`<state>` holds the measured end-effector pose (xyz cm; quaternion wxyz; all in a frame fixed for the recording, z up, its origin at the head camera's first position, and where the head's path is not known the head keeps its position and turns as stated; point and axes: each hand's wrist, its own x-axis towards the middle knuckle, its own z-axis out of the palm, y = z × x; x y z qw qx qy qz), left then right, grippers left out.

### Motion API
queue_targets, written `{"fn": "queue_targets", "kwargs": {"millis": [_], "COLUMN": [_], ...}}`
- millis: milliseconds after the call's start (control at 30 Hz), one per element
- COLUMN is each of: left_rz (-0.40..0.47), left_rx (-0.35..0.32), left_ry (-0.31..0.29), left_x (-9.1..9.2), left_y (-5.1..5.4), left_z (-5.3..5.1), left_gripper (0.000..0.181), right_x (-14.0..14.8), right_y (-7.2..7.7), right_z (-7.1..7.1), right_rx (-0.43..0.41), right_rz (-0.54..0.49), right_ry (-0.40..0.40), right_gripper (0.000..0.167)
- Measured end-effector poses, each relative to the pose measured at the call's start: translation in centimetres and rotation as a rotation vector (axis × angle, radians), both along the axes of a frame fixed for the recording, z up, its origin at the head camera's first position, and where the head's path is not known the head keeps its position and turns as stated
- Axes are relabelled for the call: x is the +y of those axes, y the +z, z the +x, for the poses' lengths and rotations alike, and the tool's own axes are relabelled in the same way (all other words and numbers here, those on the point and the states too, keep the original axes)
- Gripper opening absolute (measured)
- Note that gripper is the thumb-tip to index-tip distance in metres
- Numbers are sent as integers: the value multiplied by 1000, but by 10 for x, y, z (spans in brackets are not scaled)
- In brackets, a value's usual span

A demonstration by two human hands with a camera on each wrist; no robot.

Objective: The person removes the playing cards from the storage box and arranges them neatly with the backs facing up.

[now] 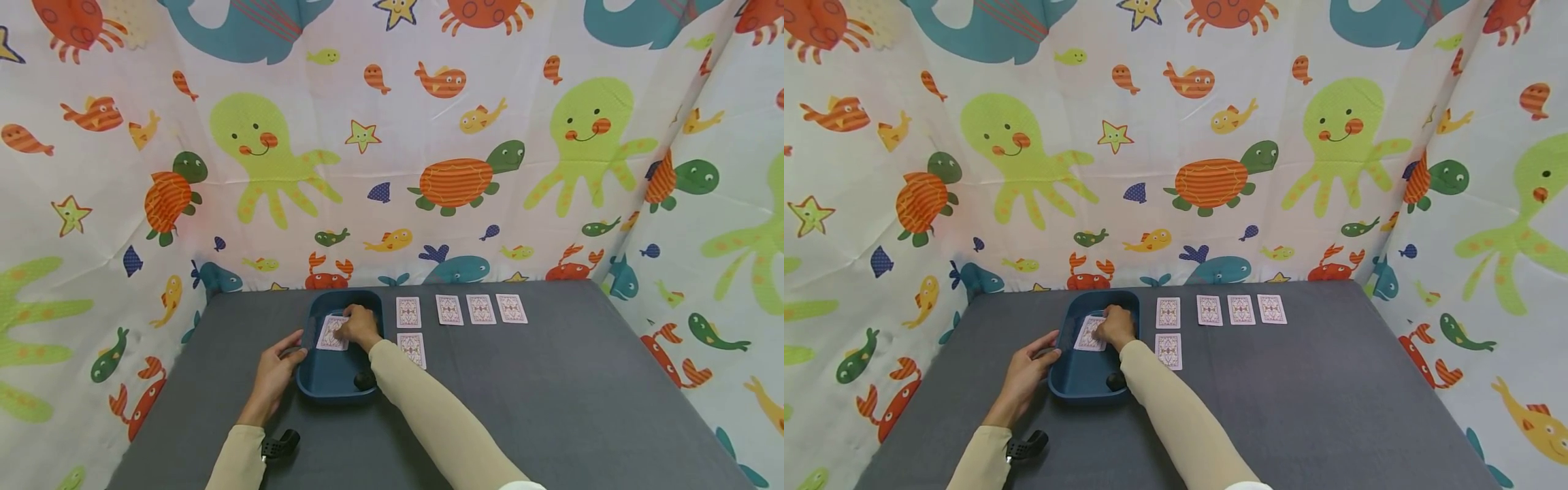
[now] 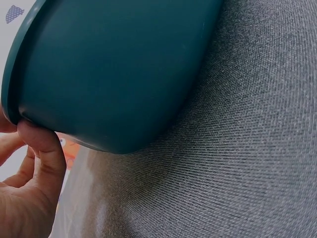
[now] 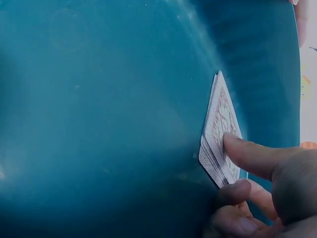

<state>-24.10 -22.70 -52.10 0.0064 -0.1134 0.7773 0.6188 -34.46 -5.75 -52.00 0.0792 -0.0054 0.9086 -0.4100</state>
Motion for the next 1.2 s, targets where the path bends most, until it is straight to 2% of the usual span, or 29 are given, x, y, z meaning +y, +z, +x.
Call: {"fn": "queue_targets", "kwargs": {"millis": [233, 500, 733, 967, 1067, 1200], "left_rz": [7, 8, 7, 15, 14, 3], "left_rx": [6, -13, -35, -23, -22, -24], "left_ry": [2, 3, 5, 2, -4, -2], "left_x": [0, 1, 1, 0, 0, 0], "left_y": [-1, -1, 0, 1, 1, 2], "left_z": [1, -1, -2, -1, 0, 0], "left_gripper": [46, 47, 47, 47, 48, 47], "right_x": [1, 2, -1, 1, 1, 2], "right_y": [-1, 1, 4, 10, 12, 19], "right_z": [3, 4, 4, 3, 2, 1], "right_rx": [81, 134, 95, 41, 15, 23], "right_rz": [-5, -32, -108, -303, -332, -338], "right_ry": [50, 45, 71, 50, 38, 37], "right_gripper": [47, 40, 33, 28, 27, 25]}}
